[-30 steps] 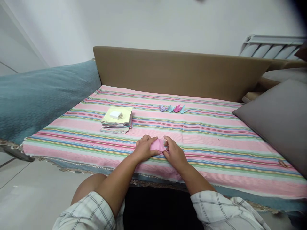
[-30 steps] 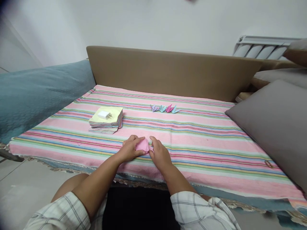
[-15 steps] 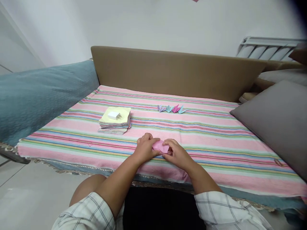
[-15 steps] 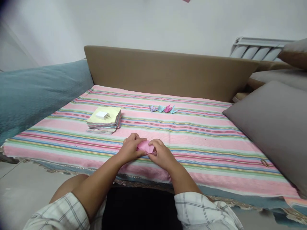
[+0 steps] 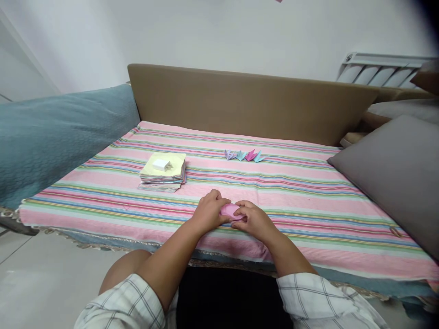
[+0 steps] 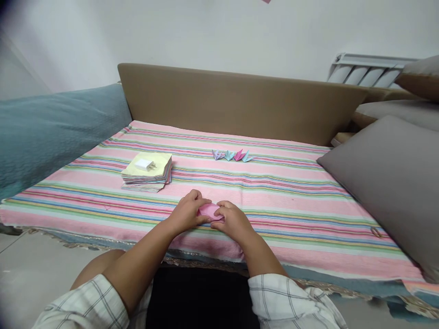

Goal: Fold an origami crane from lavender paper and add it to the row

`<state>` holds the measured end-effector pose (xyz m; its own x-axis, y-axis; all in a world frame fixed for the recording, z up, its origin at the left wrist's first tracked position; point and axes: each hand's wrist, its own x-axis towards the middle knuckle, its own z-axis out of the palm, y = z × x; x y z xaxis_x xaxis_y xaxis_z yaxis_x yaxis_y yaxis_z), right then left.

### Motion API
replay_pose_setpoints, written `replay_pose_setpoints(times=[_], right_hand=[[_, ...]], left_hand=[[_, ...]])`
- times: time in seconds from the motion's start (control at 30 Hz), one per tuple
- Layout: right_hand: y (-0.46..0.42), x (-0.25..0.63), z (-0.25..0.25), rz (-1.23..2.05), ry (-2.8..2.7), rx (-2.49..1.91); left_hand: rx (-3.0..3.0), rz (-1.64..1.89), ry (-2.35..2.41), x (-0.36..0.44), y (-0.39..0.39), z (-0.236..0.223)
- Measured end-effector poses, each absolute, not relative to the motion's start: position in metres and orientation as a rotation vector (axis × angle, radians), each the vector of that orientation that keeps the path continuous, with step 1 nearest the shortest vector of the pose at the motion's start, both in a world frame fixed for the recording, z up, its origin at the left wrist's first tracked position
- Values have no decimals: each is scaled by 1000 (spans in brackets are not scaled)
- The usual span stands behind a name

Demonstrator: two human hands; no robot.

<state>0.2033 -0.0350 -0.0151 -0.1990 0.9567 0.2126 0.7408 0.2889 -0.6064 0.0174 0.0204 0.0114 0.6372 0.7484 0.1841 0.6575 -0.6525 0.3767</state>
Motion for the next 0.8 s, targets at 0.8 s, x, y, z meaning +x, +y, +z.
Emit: replay_pose_setpoints(times=[0.8], right_hand=[[-38, 206, -7, 449, -2128, -1545]], left_hand=[[2525, 380, 916, -11, 41, 20]])
